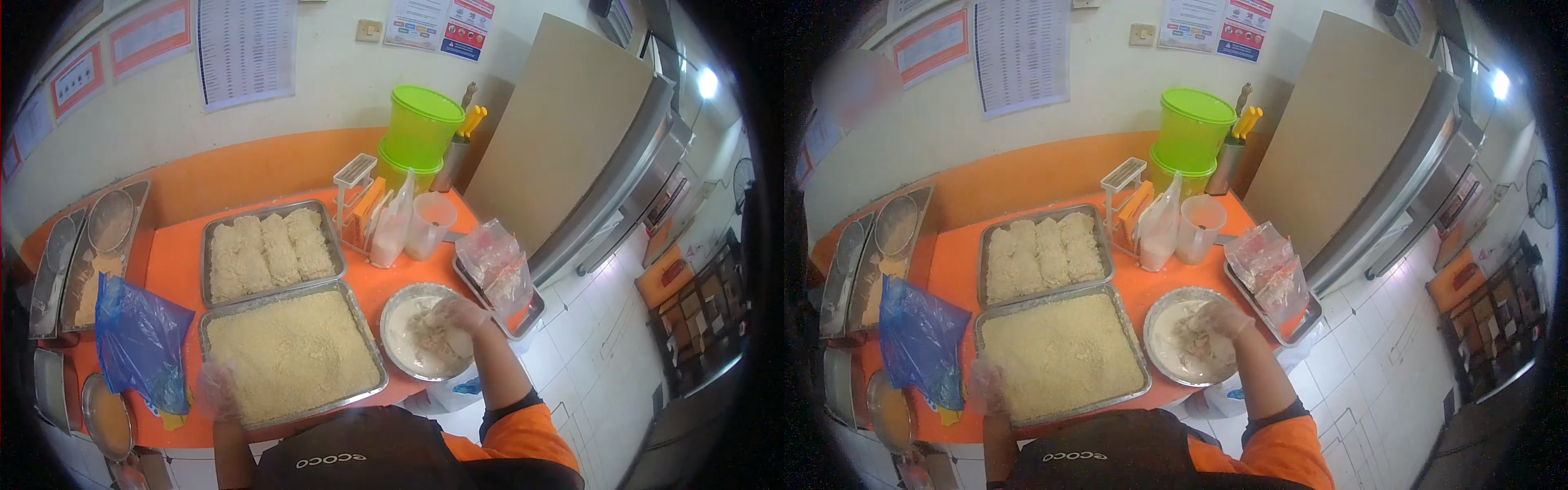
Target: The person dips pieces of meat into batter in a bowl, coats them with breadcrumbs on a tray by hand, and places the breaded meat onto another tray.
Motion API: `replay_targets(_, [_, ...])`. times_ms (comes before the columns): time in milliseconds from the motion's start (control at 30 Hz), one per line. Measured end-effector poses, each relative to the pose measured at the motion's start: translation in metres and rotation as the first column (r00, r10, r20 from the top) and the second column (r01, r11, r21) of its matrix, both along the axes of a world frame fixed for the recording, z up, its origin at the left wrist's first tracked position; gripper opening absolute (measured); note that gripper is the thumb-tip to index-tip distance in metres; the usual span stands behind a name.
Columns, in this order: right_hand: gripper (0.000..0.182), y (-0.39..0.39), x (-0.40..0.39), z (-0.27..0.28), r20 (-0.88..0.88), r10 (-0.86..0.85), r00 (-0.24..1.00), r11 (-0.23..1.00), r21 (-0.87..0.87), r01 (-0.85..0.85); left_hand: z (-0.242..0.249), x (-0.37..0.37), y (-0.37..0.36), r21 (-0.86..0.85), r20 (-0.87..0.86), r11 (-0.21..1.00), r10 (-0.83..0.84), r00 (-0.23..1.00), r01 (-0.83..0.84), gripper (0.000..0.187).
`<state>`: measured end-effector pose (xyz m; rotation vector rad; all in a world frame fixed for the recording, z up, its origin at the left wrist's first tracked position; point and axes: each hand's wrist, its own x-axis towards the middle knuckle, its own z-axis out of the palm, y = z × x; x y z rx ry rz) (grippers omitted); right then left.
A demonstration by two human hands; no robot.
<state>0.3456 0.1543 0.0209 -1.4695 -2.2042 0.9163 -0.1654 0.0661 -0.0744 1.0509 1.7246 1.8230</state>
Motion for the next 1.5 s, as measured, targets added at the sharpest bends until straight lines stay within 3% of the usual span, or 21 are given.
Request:
replay_targets(33, [0.020, -0.002, 0.001, 0.004, -0.161, -0.149, 0.976, 0.983, -0.135, 0.128, 0.008, 0.003, -0.001, -0.017, -0.001, 0.999, -0.027, 1.000, 0.027, 0.040])
replay_targets(100, [0.019, -0.010, -0.001, 0.022, -0.396, -0.476, 0.785, 0.850, -0.438, 0.293, -0.007, -0.041, -0.005, -0.226, -0.436, 0.949, -0.301, 0.848, 0.221, 0.039])
replay_targets(167, [0.019, -0.011, 0.003, 0.034, -0.405, -0.393, 0.825, 0.897, -0.368, 0.246, -0.085, -0.085, 0.006, -0.258, -0.626, 0.960, -0.255, 0.737, 0.113, 0.040])
replay_targets(200, [0.019, -0.013, 0.003, 0.040, -0.408, -0.351, 0.843, 0.917, -0.333, 0.220, -0.088, -0.084, 0.007, -0.263, -0.624, 0.958, -0.257, 0.738, 0.112, 0.040])
replay_targets(300, [0.018, -0.033, -0.021, 0.076, -0.316, -0.190, 0.929, 0.969, 0.089, 0.229, -0.046, -0.058, 0.002, -0.244, -0.503, 0.959, -0.250, 0.827, 0.141, 0.040])
replay_targets(400, [0.021, -0.036, -0.030, 0.052, -0.023, -0.204, 0.979, 0.977, 0.058, 0.205, -0.028, -0.041, -0.001, -0.158, -0.445, 0.983, -0.153, 0.882, 0.091, 0.040])
replay_targets(500, [0.023, -0.056, -0.012, 0.000, 0.384, -0.161, 0.909, 0.987, 0.053, 0.153, -0.003, -0.023, -0.005, -0.101, -0.443, 0.994, -0.078, 0.893, 0.036, 0.041])
replay_targets(567, [0.026, -0.057, 0.001, -0.002, 0.268, -0.108, 0.957, 0.992, -0.041, 0.123, 0.004, -0.017, -0.007, -0.091, -0.461, 0.996, -0.037, 0.887, -0.005, 0.041])
replay_targets(600, [0.027, -0.060, 0.003, 0.002, 0.204, -0.086, 0.975, 0.990, -0.091, 0.106, -0.015, -0.027, -0.005, -0.115, -0.479, 0.993, -0.050, 0.876, -0.007, 0.042])
replay_targets(700, [0.031, -0.069, 0.008, 0.040, 0.409, -0.200, 0.890, 0.964, -0.078, 0.253, -0.022, -0.028, -0.002, -0.074, -0.459, 0.997, -0.043, 0.887, 0.010, 0.045])
replay_targets(800, [0.031, -0.084, 0.015, 0.023, 0.212, -0.451, 0.867, 0.874, 0.301, 0.381, -0.008, -0.037, -0.001, -0.231, -0.535, 0.969, -0.206, 0.820, 0.092, 0.046])
replay_targets(900, [0.026, -0.078, -0.041, 0.019, 0.470, -0.482, 0.740, 0.867, 0.133, 0.480, -0.009, -0.037, -0.002, -0.231, -0.468, 0.964, -0.228, 0.854, 0.131, 0.048])
replay_targets(1000, [0.027, -0.067, -0.071, -0.003, 0.537, -0.464, 0.705, 0.881, 0.194, 0.431, 0.006, -0.019, -0.004, -0.074, -0.449, 0.993, -0.116, 0.886, 0.093, 0.050])
replay_targets(1100, [0.031, -0.056, -0.058, -0.043, 0.550, -0.553, 0.626, 0.832, 0.322, 0.451, -0.049, -0.039, 0.003, 0.003, -0.245, 0.992, -0.119, 0.962, 0.123, 0.050])
replay_targets(1200, [0.026, -0.049, -0.032, -0.044, 0.567, -0.458, 0.685, 0.874, 0.145, 0.464, -0.039, -0.043, -0.002, -0.145, -0.580, 0.989, -0.075, 0.811, -0.012, 0.043])
replay_targets(1267, [0.023, -0.054, -0.008, -0.035, 0.299, -0.470, 0.830, 0.873, 0.019, 0.487, -0.042, -0.043, -0.002, -0.122, -0.481, 0.992, -0.093, 0.872, 0.039, 0.042])
replay_targets(1367, [0.021, -0.055, 0.028, -0.047, -0.165, -0.441, 0.882, 0.896, -0.144, 0.421, -0.034, -0.036, -0.002, -0.075, -0.405, 0.994, -0.102, 0.909, 0.078, 0.043])
replay_targets(1433, [0.019, -0.054, 0.047, -0.054, -0.357, -0.352, 0.865, 0.935, -0.102, 0.338, -0.024, -0.031, -0.004, -0.061, -0.385, 0.993, -0.116, 0.916, 0.100, 0.043])
replay_targets(1500, [0.018, -0.053, 0.059, -0.049, -0.395, -0.308, 0.865, 0.946, -0.034, 0.321, -0.018, -0.026, -0.005, -0.041, -0.354, 0.992, -0.127, 0.927, 0.120, 0.044])
